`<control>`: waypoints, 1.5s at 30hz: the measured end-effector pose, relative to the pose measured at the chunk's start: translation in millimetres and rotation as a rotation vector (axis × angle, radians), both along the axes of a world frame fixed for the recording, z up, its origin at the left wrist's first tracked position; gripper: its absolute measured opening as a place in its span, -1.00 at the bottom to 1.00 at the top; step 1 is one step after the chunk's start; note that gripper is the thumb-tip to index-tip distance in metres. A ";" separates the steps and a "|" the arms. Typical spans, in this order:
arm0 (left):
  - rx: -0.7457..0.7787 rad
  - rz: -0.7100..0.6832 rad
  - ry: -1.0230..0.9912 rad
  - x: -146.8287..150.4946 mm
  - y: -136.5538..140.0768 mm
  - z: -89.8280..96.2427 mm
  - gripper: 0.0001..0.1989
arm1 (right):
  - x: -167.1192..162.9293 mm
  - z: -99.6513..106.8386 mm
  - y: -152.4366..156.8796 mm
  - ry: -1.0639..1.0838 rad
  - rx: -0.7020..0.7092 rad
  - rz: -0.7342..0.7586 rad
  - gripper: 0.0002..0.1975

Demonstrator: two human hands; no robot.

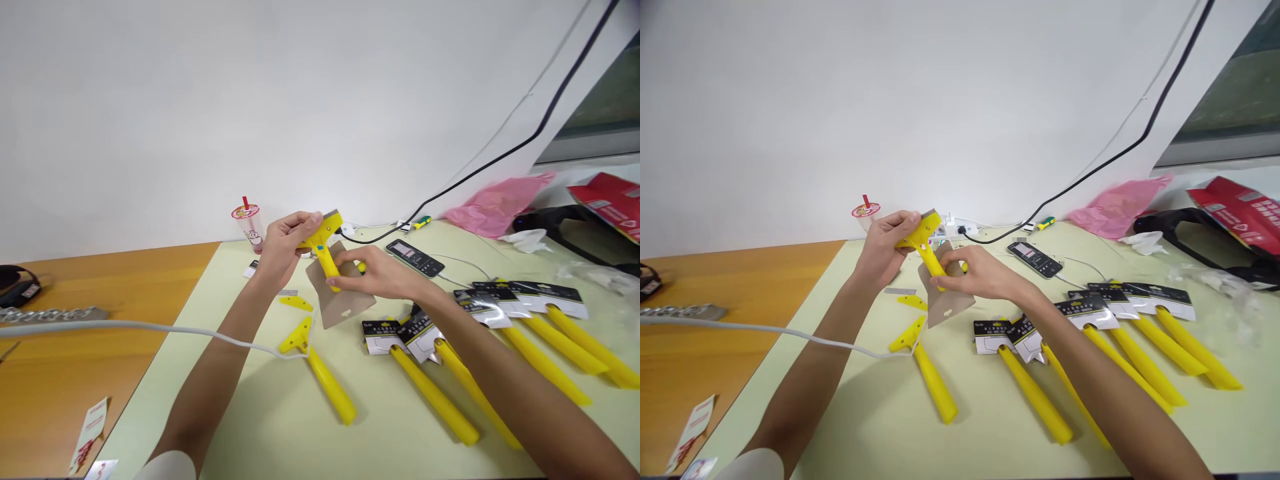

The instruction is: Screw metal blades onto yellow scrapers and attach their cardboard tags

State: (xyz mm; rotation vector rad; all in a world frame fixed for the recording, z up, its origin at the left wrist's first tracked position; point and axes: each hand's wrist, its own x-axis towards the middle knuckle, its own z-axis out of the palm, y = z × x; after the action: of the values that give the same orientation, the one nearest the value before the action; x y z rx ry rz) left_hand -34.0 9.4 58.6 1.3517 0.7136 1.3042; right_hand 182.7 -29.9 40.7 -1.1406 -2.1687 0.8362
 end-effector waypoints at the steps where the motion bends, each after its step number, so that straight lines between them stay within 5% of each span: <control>1: -0.049 -0.030 -0.024 -3.7 7.5 -2.2 -0.63 | 3.0 2.0 0.6 0.014 -0.002 -0.010 -0.62; 6: -0.418 -0.022 -0.285 -34.3 60.8 -35.3 -0.77 | 30.1 8.1 8.6 0.062 0.005 -0.071 -0.61; 11: -0.548 0.149 -0.304 -50.1 89.6 -72.2 -0.33 | 39.3 4.6 13.1 0.009 -0.070 -0.090 -0.58; 20: -0.275 -0.025 -0.008 -48.7 84.2 -73.2 -0.81 | 28.5 -12.0 20.8 -0.027 -0.163 0.096 -0.61; 24: -0.193 -0.002 0.231 -58.8 86.2 -75.9 -0.69 | 28.5 -11.6 19.3 -0.025 -0.174 0.092 -0.60; 30: -0.072 0.232 0.893 -80.0 110.2 -95.5 -0.63 | 28.1 -9.2 18.4 -0.030 -0.125 0.137 -0.57; 38: -0.145 0.091 1.096 -89.6 163.6 -112.3 -0.72 | 29.9 -10.0 17.6 -0.049 -0.161 0.172 -0.60; 45: -0.117 -0.064 1.092 -104.1 173.2 -119.1 -0.70 | 28.1 -9.2 15.7 -0.021 -0.221 0.205 -0.61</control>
State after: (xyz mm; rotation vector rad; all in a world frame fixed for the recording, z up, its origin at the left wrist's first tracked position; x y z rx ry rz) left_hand -138.1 182.6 -60.5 1.9366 1.4173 0.3607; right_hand 210.7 -14.2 31.5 -1.0440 -2.2815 1.1836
